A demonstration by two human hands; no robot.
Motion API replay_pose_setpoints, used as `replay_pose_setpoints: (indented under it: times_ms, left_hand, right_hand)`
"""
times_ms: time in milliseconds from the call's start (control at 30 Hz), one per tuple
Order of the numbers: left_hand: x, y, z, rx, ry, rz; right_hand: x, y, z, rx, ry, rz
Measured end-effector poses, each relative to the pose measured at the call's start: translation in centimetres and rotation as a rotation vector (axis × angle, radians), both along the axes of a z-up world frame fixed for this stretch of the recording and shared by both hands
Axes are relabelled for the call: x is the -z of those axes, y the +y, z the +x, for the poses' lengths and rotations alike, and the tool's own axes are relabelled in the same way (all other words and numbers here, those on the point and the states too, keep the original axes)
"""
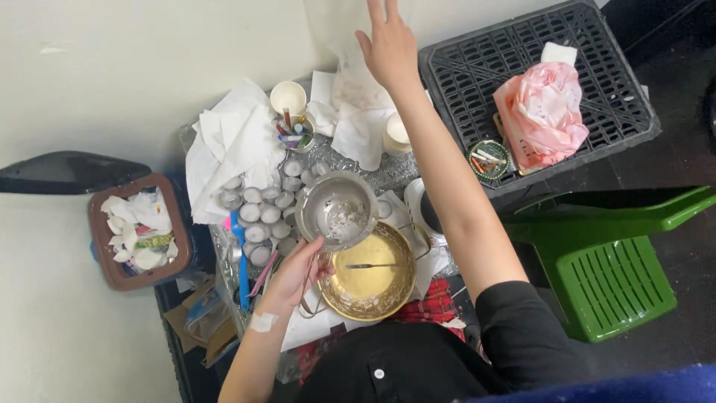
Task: The recorder mixes various ingredients, including wax and powder, into a bowl for candle making.
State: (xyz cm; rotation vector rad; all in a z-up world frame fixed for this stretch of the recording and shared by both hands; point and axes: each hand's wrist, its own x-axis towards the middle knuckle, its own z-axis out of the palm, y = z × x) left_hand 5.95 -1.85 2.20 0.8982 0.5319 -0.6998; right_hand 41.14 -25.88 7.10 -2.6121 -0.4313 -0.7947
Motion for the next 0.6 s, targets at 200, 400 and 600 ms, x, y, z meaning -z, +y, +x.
replay_pose_setpoints:
  times_ms: [200, 400, 600]
  left_hand:
    - [1.6, 0.4, 1.6, 0.021, -0.048, 0.009]
    - [1.3, -0.2, 2.4, -0.034, -0.082, -0.052]
    - [0.2, 0.0, 3.3, -0.186, -0.105, 0.016]
  right_hand:
    - [1.0, 0.0, -1.1, 0.042, -0.058, -0.014]
    - [1.0, -0.1, -5.1, 0.038, -0.005, -0.039]
    - [-2.4, 0.0, -9.1, -0.072, 0.034, -0.105]
